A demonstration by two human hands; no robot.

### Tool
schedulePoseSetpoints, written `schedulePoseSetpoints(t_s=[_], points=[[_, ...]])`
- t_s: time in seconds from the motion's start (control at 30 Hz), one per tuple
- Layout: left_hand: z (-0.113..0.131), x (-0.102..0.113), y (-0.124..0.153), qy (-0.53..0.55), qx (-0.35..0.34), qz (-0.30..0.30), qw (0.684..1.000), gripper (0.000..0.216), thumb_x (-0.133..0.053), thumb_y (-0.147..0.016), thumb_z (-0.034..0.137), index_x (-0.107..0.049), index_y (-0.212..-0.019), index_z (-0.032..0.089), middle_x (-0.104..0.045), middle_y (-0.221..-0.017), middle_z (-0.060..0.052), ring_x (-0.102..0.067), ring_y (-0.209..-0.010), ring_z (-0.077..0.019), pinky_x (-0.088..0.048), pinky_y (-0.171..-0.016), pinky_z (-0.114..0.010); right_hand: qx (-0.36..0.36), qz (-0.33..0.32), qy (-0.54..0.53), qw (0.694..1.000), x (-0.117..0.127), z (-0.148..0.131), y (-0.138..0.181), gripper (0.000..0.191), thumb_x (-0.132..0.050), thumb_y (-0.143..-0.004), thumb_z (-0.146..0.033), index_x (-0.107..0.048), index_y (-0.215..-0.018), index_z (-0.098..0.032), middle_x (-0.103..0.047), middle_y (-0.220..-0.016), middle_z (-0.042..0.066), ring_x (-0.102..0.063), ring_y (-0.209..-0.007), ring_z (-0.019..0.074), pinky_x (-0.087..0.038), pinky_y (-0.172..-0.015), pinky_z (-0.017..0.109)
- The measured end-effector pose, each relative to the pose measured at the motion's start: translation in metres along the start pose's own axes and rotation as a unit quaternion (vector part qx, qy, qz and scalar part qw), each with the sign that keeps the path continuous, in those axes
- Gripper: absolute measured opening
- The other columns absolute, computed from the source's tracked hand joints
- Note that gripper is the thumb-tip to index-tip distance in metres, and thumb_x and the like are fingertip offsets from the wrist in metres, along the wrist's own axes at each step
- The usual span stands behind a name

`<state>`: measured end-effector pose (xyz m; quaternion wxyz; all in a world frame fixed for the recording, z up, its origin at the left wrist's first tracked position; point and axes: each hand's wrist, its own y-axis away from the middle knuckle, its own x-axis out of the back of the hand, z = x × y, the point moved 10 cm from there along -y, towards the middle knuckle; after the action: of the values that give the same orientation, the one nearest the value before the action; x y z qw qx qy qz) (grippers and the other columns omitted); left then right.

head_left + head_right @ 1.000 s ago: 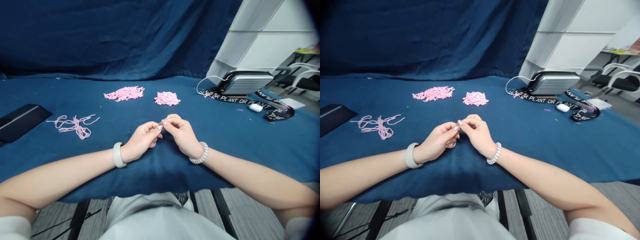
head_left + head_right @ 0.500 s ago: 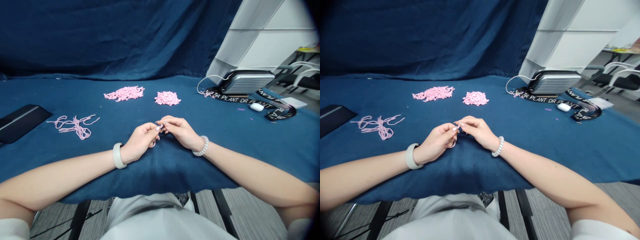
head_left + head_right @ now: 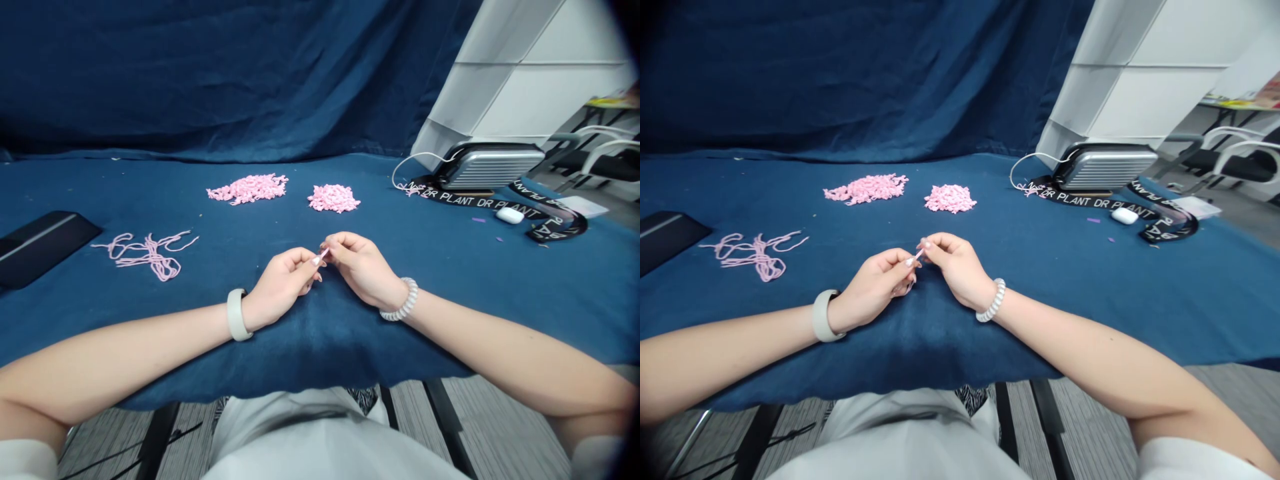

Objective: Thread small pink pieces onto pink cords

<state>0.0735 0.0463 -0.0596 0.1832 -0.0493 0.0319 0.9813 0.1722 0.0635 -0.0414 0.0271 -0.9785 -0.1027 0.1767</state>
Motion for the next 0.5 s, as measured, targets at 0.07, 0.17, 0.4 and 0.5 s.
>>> schedulePoseSetpoints(t_s=[0.07, 0.17, 0.4, 0.5], points=[[0.002, 0.002, 0.001, -0.031, -0.008, 0.005, 0.999, 0.023, -0.06, -0.08, 0.039, -0.056, -0.076, 0.016, -0.055, -0.06, 0.002, -0.039, -0.044, -0.0051, -0.034, -0.045, -0.019, -0.017, 0.015, -0.072, 0.997, 0.003, -0.002, -0.002, 0.015, -0.071, -0.07, -0.026, -0.059, -0.068, -0.017, -0.06, -0.076, 0.0, -0.058, -0.08, 0.0117, -0.047, -0.081, 0.027], [0.009, 0.0, 0.003, -0.071, -0.04, -0.005, 0.997, 0.022, -0.058, -0.081, 0.038, -0.058, -0.076, 0.016, -0.058, -0.063, 0.0, -0.04, -0.046, -0.0055, -0.032, -0.045, -0.018, -0.036, 0.016, -0.144, 0.989, 0.005, -0.007, -0.005, 0.014, -0.065, -0.076, -0.02, -0.053, -0.069, -0.017, -0.059, -0.079, 0.0, -0.059, -0.082, 0.0112, -0.047, -0.087, 0.03], [0.022, -0.004, 0.008, -0.123, -0.086, -0.019, 0.988, 0.019, -0.058, -0.082, 0.034, -0.061, -0.076, 0.016, -0.061, -0.065, -0.002, -0.045, -0.051, -0.0081, -0.034, -0.051, -0.021, -0.045, 0.015, -0.14, 0.989, 0.011, -0.015, -0.01, 0.016, -0.052, -0.084, -0.013, -0.046, -0.07, -0.017, -0.046, -0.073, -0.004, -0.035, -0.049, 0.0024, -0.044, -0.057, 0.018], [0.025, -0.004, 0.009, -0.141, -0.099, -0.012, 0.985, 0.019, -0.056, -0.083, 0.034, -0.061, -0.077, 0.016, -0.06, -0.065, -0.001, -0.046, -0.053, -0.0094, -0.036, -0.055, -0.022, -0.022, 0.036, -0.127, 0.991, 0.023, -0.018, -0.016, 0.017, -0.051, -0.084, -0.012, -0.045, -0.069, -0.017, -0.045, -0.072, -0.004, -0.033, -0.049, 0.0024, -0.041, -0.055, 0.017]])
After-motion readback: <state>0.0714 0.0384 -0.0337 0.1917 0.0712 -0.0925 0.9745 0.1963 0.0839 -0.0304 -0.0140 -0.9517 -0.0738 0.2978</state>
